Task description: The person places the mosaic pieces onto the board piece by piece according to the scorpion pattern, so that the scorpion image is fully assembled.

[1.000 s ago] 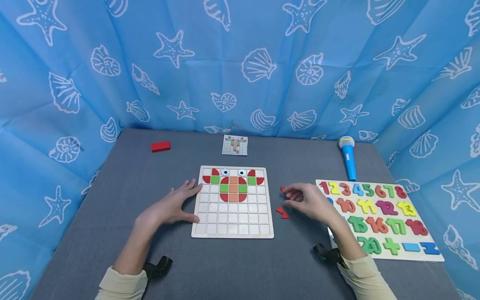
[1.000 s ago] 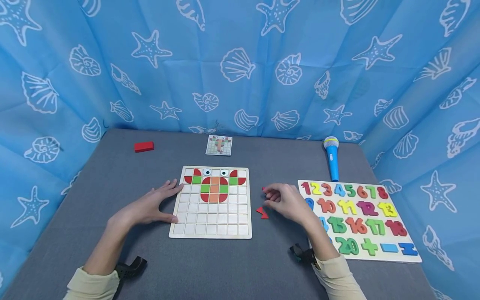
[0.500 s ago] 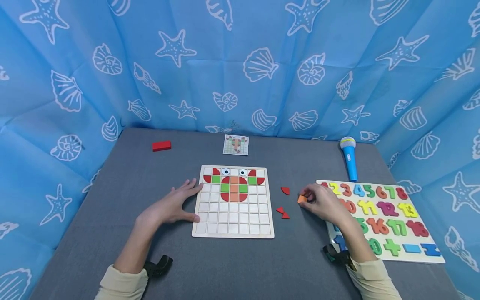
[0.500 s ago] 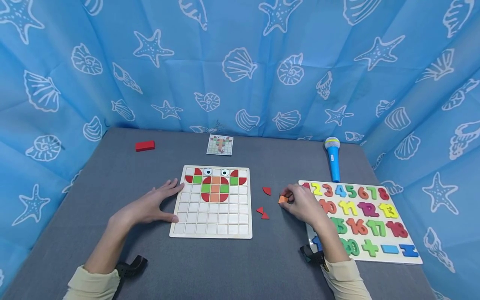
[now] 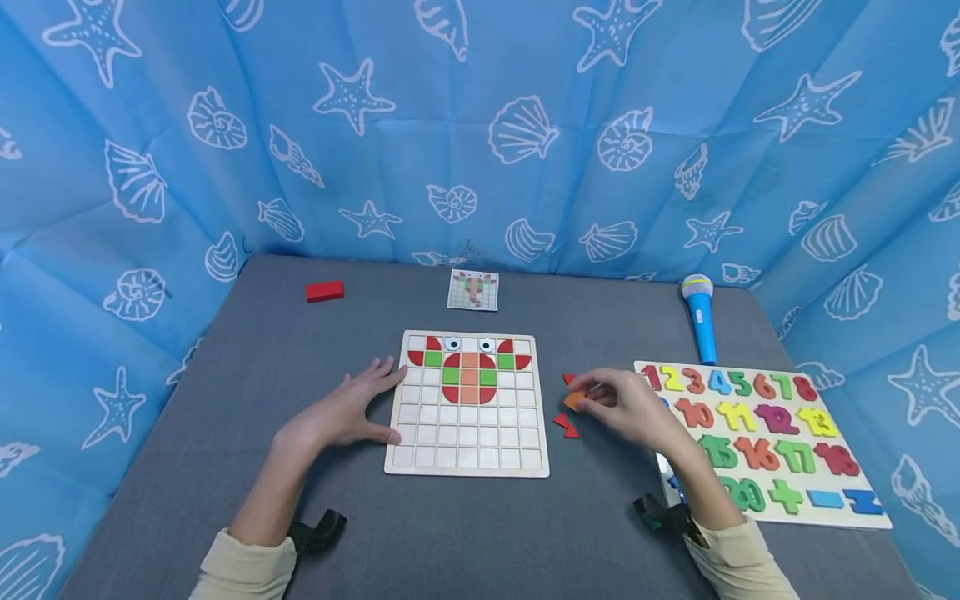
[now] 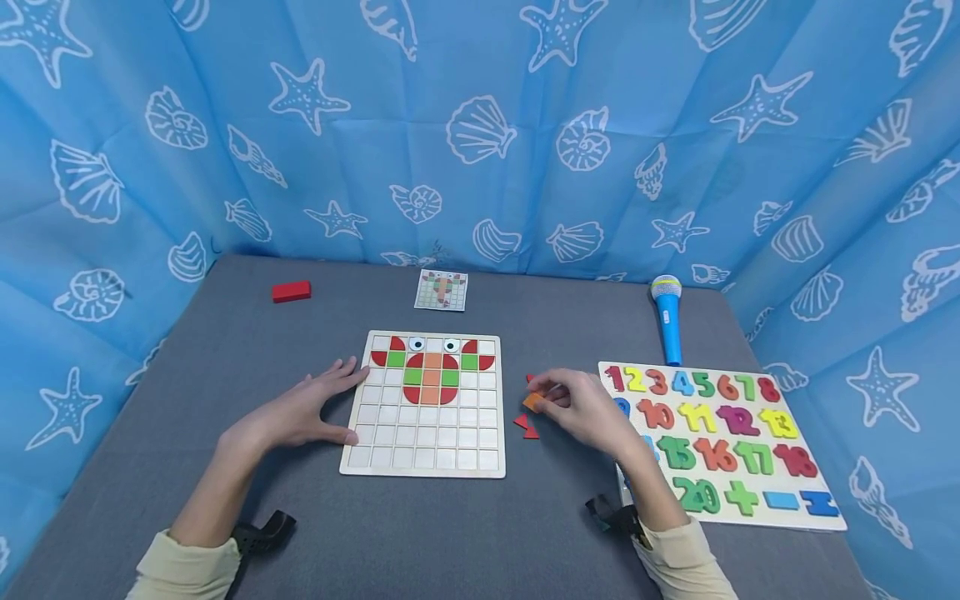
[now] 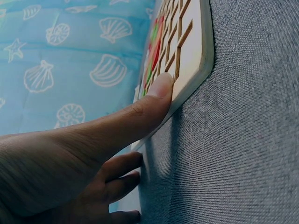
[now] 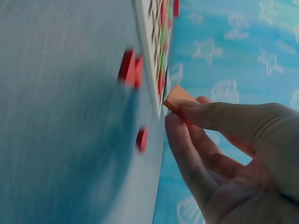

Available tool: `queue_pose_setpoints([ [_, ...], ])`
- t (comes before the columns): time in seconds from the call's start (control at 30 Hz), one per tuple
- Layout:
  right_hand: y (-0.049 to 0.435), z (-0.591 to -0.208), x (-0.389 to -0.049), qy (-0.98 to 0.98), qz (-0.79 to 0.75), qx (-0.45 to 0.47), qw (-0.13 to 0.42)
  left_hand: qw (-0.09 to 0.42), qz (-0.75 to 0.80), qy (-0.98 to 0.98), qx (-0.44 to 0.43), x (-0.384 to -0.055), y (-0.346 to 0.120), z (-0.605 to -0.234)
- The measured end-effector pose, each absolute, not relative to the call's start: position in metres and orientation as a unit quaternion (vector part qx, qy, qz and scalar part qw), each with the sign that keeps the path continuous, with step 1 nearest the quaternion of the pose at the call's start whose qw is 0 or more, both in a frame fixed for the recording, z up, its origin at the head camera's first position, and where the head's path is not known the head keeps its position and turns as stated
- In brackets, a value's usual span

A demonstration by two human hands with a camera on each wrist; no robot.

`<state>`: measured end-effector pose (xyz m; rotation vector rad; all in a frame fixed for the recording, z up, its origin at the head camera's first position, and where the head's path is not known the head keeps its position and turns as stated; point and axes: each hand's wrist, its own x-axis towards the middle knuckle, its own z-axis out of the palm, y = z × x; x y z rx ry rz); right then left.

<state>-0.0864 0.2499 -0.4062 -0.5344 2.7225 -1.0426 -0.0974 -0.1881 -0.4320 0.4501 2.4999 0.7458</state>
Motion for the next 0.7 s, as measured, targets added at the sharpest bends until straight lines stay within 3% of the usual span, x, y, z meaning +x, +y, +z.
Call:
queue_pose_setpoints([
  [0.7,0.142,-0.421,-0.092,0.875,-0.368,-0.29,0.124,0.237,0.263,0.921,0.163,-0.095,-0.184,-0.427],
])
